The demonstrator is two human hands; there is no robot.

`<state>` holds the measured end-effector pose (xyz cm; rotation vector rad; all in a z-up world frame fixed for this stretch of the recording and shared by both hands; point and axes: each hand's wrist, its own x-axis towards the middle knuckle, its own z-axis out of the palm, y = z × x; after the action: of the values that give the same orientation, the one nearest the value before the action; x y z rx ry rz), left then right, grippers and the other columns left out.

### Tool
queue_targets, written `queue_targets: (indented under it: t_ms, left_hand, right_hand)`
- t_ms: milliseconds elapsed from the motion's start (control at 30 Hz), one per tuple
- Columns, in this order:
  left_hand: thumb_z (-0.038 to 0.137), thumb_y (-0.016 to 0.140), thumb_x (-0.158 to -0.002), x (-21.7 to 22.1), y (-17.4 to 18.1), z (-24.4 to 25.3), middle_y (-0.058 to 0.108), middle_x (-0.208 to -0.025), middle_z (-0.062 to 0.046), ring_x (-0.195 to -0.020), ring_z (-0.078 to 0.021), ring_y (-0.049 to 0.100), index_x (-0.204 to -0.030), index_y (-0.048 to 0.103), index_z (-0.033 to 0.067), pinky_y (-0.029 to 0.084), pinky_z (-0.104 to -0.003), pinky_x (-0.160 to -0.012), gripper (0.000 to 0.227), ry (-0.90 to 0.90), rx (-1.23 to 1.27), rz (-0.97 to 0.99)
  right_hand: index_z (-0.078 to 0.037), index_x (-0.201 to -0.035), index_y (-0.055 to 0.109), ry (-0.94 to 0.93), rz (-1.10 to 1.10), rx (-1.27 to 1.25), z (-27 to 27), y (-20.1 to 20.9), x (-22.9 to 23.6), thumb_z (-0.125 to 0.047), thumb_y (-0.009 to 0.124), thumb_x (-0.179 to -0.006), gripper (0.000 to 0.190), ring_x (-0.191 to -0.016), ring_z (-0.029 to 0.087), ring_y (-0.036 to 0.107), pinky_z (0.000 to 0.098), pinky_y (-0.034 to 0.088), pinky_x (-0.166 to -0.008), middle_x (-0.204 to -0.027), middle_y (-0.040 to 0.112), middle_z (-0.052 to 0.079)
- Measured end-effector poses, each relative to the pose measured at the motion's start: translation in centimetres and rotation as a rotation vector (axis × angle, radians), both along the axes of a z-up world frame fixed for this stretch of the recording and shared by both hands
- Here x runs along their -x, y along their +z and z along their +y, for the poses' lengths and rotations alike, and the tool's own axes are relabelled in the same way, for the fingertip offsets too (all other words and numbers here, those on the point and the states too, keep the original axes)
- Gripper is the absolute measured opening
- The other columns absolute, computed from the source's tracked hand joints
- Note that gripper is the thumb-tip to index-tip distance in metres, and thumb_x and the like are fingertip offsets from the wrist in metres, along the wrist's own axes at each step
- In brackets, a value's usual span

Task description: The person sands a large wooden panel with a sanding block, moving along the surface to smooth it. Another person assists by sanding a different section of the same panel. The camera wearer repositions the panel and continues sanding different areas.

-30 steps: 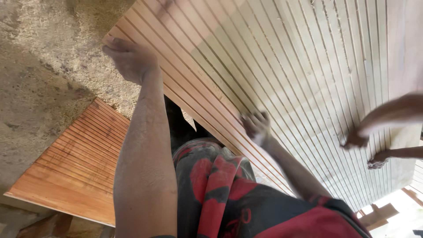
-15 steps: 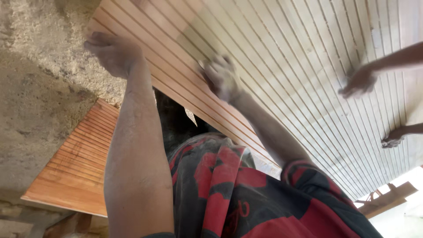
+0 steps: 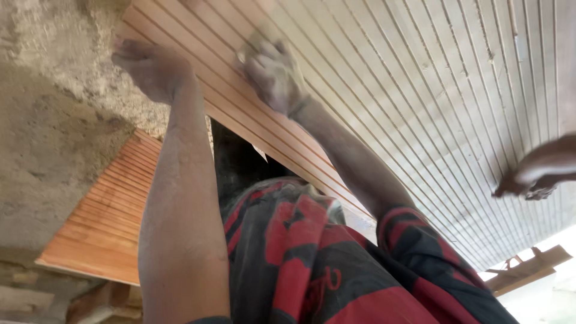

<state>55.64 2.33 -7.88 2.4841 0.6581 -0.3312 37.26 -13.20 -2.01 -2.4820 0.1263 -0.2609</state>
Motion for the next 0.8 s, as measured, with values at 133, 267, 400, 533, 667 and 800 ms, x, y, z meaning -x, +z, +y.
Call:
queue_targets:
  t_ms: [133,267,400,533,667,800]
  left_hand:
    - [0.054,0.012,-0.099,-0.8,0.6,-1.6,0.073,-0.122,-0.019,-0.099,-0.0262,0.080,-0.156,0.021,0.0006,0.064,-0.034,-0.076,0.079,0.064,0.044,0.060]
    - [0.056,0.013,-0.101,-0.8,0.4,-0.3,0.060,-0.129,-0.029,-0.101,-0.0321,0.076,-0.153,0.016,-0.0084,0.065,-0.036,-0.073,0.083,-0.014,0.001,0.010]
    - [0.056,0.012,-0.102,-0.8,-0.6,-0.3,0.068,-0.122,-0.024,-0.103,-0.0311,0.077,-0.152,0.024,-0.0055,0.064,-0.037,-0.078,0.081,0.035,0.018,0.009]
    - [0.058,0.013,-0.104,-0.7,-0.3,-0.3,0.073,-0.121,-0.020,-0.107,-0.0334,0.074,-0.151,0.036,0.0005,0.066,-0.042,-0.086,0.078,0.013,-0.082,-0.040]
    - [0.055,0.013,-0.101,-0.7,0.8,-1.1,0.070,-0.118,-0.020,-0.102,-0.0307,0.076,-0.150,0.029,-0.0013,0.062,-0.040,-0.081,0.076,0.056,0.023,-0.010]
    - [0.053,0.013,-0.102,-0.8,1.5,-1.0,0.071,-0.118,-0.020,-0.104,-0.0347,0.075,-0.146,0.038,0.0044,0.063,-0.043,-0.083,0.070,0.054,-0.004,0.047]
  right_hand:
    - [-0.007,-0.092,0.062,-0.036,0.086,-0.028,-0.9,4.3,8.0,-0.009,0.078,-0.083,0.018,-0.089,0.028,0.061,0.0435,0.043,-0.081,-0.085,0.061,0.010]
    - [-0.006,-0.090,0.066,-0.033,0.071,-0.005,-0.7,6.6,11.3,-0.009,0.078,-0.086,0.013,-0.080,0.024,0.061,0.0413,0.041,-0.075,-0.082,0.066,0.006]
    - [0.000,-0.102,0.067,-0.094,-0.178,-0.076,0.3,2.4,2.5,-0.016,0.072,-0.081,0.027,-0.083,0.029,0.060,0.0441,0.043,-0.080,-0.083,0.064,0.012]
    - [-0.007,-0.112,0.065,-0.085,-0.010,-0.058,0.7,-1.1,-5.0,-0.012,0.065,-0.100,0.013,-0.085,0.025,0.060,0.0439,0.042,-0.086,-0.081,0.064,0.004]
    - [-0.002,-0.125,0.064,-0.082,0.023,0.048,0.3,2.4,1.1,-0.014,0.061,-0.093,0.034,-0.092,0.025,0.061,0.0489,0.041,-0.096,-0.085,0.062,0.004]
    - [-0.006,-0.084,0.064,-0.138,0.059,0.003,0.2,6.4,11.1,-0.007,0.079,-0.088,0.016,-0.074,0.025,0.057,0.0410,0.040,-0.071,-0.076,0.058,0.007]
